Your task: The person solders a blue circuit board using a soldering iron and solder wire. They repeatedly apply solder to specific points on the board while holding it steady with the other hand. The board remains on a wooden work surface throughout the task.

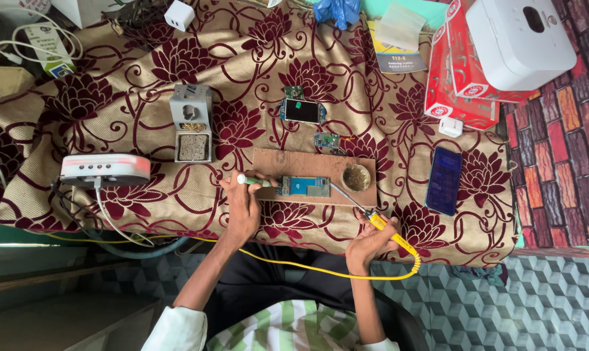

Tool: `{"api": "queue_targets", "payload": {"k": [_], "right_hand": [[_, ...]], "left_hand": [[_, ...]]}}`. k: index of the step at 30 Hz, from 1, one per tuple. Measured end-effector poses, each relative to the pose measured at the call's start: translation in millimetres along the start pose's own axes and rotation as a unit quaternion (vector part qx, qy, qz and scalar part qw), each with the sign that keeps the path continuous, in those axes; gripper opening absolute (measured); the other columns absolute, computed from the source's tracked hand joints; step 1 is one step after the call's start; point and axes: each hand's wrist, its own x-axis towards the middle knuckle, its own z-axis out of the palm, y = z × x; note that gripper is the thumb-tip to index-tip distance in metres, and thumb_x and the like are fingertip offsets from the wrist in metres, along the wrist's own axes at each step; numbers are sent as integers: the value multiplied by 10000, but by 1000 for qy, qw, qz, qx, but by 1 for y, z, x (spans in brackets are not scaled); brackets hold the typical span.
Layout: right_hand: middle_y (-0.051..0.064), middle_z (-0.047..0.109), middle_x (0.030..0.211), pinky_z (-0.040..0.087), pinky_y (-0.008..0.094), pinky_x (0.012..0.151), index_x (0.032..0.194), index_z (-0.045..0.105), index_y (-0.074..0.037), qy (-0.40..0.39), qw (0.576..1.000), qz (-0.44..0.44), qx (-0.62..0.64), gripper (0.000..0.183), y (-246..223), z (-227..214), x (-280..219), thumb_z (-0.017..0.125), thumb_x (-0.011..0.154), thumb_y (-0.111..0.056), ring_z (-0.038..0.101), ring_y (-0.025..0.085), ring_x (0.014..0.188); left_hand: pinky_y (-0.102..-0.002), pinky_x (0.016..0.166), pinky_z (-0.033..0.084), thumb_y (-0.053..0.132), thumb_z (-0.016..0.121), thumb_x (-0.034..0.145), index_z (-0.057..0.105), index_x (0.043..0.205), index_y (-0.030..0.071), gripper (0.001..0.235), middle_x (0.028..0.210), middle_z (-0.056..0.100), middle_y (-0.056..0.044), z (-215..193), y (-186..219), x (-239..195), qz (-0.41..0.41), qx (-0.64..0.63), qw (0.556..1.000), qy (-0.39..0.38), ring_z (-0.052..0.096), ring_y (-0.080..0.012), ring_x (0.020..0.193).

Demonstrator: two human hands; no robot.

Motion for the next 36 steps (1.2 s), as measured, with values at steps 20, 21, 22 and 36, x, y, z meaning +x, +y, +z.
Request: {"api": "queue_targets", "payload": {"k": [20, 21, 22, 36], "right_hand": [[144, 554, 804, 607, 390, 700, 1073, 515, 26, -43, 999, -18, 18, 227, 2, -2, 5, 570, 977, -172, 665, 292, 672], [128, 522, 771, 620, 402, 702, 1090, 511, 4, -39, 998, -3, 45, 223, 3, -3, 6, 578, 978, -176, 658, 293, 654], [137, 555, 812, 618, 404, 702, 1097, 511, 2, -42, 998, -10, 40, 226, 5, -4, 8, 576, 974, -177, 662, 295, 664], [185, 618, 1052, 621, 394, 718, 1231, 466, 54, -54, 998, -25, -4, 362, 20, -18, 16, 586, 1008, -205, 694, 299, 796]], "left_hand": [[-385, 854, 595, -129, 340, 977, 484, 1130, -59, 221, 1026, 618, -181, 3, -5, 0, 22, -58, 998, -4, 731, -275, 955], [-386, 858, 594, -130, 337, 981, 483, 1135, -60, 224, 1026, 626, -180, 3, -6, 0, 22, -59, 998, -5, 731, -275, 960], [-382, 848, 593, -130, 336, 987, 490, 1131, -58, 222, 1024, 644, -175, 3, -7, 0, 24, -51, 998, -5, 733, -272, 953], [-403, 865, 534, -150, 379, 947, 509, 1099, -64, 218, 1015, 674, -190, 0, -3, -2, 31, -6, 999, -5, 716, -296, 936]]}}
